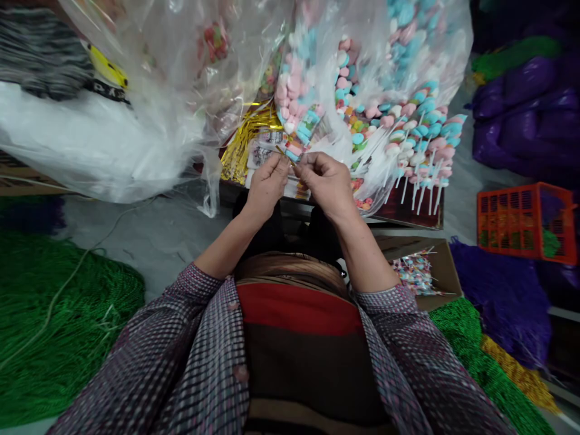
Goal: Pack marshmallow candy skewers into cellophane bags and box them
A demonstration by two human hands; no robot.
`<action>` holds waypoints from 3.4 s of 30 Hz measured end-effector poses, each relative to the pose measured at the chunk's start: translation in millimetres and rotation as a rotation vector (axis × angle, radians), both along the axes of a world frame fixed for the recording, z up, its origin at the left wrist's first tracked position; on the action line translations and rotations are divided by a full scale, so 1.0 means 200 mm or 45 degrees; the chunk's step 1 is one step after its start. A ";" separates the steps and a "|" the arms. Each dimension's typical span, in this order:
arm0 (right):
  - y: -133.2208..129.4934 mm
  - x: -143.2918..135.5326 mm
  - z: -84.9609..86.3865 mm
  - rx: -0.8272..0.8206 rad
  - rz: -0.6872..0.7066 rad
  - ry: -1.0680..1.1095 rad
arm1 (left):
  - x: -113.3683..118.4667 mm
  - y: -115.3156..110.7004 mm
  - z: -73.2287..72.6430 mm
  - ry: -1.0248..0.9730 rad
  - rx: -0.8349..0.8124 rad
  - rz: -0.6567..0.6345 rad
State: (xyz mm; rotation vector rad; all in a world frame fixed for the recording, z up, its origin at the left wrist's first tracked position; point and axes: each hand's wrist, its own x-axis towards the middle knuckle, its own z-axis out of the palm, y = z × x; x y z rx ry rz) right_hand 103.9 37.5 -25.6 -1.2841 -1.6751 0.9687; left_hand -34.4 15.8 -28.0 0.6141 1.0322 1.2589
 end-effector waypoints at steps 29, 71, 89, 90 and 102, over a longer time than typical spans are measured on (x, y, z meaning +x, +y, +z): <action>-0.01 0.05 -0.09 -0.061 -0.002 0.348 | 0.02 -0.05 0.14 -0.643 -0.434 -0.464; 0.02 0.14 -0.03 0.591 0.134 -0.767 | 0.07 -0.03 0.09 -0.267 -0.379 -0.082; 0.08 0.13 -0.07 0.578 0.297 -0.687 | 0.08 -0.02 0.07 -0.401 -0.409 -0.050; 0.09 0.13 -0.07 0.573 0.286 -0.681 | 0.08 -0.02 0.07 -0.415 -0.412 -0.035; -0.01 0.00 -0.13 0.541 -0.110 -0.460 | 0.12 -0.03 0.11 -0.467 -0.341 0.014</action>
